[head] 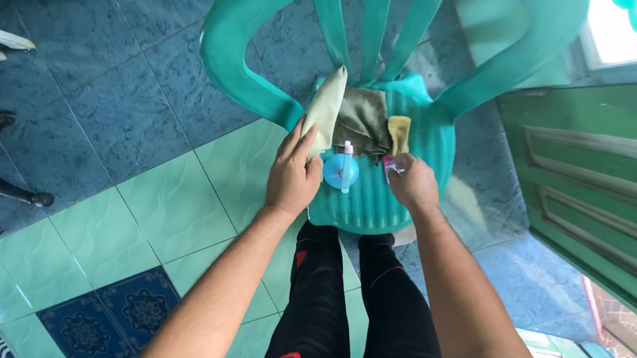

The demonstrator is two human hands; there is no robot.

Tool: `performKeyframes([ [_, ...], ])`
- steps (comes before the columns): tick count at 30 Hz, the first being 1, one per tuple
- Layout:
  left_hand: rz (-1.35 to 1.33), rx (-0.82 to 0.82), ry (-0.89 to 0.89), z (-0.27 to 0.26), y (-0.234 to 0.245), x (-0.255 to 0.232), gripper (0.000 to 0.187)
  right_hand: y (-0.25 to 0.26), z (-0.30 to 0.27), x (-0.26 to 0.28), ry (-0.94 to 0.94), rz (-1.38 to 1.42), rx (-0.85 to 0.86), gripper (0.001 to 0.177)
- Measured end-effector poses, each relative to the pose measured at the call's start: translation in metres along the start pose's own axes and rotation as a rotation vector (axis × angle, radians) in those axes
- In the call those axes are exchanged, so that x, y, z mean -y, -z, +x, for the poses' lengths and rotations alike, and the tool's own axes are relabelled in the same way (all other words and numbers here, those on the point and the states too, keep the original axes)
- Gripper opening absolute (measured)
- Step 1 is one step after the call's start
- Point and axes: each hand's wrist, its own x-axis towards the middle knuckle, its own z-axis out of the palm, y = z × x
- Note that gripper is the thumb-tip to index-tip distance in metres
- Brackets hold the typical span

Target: Cleaning a wooden entryway door using a spray bottle, sponge, and rag.

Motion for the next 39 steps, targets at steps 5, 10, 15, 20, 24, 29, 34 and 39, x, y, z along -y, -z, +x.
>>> performKeyframes([
  [5, -0.009, -0.011, 0.036, -0.005, -0.018, 0.020, 0.057, -0.036, 0.019, 0.008, 0.084, 0.004, -0.028, 0.041],
  [10, -0.030, 0.016, 0.064, -0.016, -0.037, 0.042, 0.061, -0.050, 0.026, 0.017, 0.242, -0.108, -0.278, 0.065],
  [15, 0.030, 0.049, 0.018, -0.021, -0.046, 0.042, 0.065, -0.053, 0.032, 0.013, 0.174, -0.300, -0.407, 0.062],
  [20, 0.007, 0.077, 0.025, -0.009, -0.060, 0.044, 0.067, -0.049, 0.042, 0.015, 0.093, -0.196, -0.335, 0.055],
  [24, 0.037, -0.010, 0.041, 0.001, -0.067, 0.045, 0.071, -0.058, 0.051, -0.001, 0.017, -0.086, -0.322, 0.043],
  [29, 0.110, -0.053, -0.082, 0.000, -0.056, 0.033, 0.074, -0.052, 0.049, -0.006, -0.045, 0.100, -0.415, 0.048],
  [34, -0.141, 0.114, -0.258, -0.010, -0.046, 0.015, 0.094, -0.047, 0.044, -0.012, -0.224, 0.346, -0.363, 0.055],
  [39, -0.084, 0.083, -0.208, -0.017, -0.078, 0.022, 0.122, -0.054, 0.047, -0.033, 0.131, -0.032, -0.469, 0.073],
])
